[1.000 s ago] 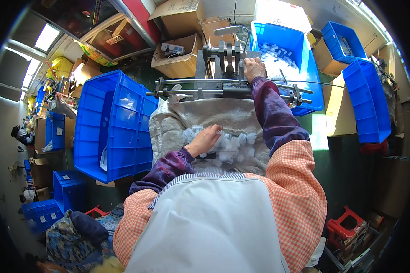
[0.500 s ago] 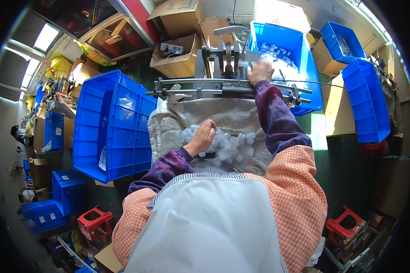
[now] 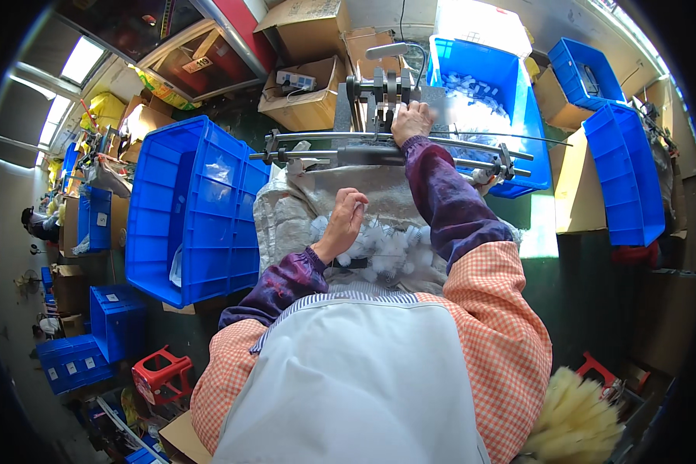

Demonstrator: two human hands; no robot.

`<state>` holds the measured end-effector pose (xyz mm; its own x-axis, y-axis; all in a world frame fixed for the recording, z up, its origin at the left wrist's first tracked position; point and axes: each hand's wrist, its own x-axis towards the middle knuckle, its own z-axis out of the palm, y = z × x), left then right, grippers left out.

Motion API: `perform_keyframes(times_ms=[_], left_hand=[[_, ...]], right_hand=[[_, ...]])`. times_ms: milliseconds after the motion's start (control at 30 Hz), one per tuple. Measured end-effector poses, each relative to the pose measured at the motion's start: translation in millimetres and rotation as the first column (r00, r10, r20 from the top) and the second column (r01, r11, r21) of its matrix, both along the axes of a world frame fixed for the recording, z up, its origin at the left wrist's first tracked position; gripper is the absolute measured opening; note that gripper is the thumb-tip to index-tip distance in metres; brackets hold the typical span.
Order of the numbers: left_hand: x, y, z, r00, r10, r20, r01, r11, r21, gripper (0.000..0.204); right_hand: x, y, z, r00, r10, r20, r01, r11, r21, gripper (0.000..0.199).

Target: The person sits in a workshop and processes white cotton-like material. They pick up small clumps of the material, place them into a mechanical device, and then remove the processed material, dropping it into a blue crate. The person also adjusts their camera headstrap briefly.

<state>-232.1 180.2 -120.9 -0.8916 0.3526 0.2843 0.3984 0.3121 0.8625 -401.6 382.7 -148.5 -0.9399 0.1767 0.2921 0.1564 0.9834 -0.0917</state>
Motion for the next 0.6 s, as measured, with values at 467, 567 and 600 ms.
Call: perform_keyframes(times_ms=[467, 567, 600], left_hand=[[-11, -4, 6, 0.994, 0.1, 0.046, -0.103, 0.993, 0.053, 0.011], [-9, 1, 13, 0.989, 0.037, 0.145, -0.057, 0.99, 0.132, 0.009], [-7, 3, 16, 0.981, 0.012, 0.194, -0.044, 0.986, 0.163, 0.008]], right_hand=[[-5, 80, 13, 0.969, 0.014, 0.248, -0.01, 1.0, -0.014, 0.025], [-4, 89, 37, 0.957, -0.077, 0.28, 0.023, 0.981, 0.193, 0.02], [-5, 103, 45, 0.949, -0.162, 0.271, 0.121, 0.98, 0.16, 0.023]])
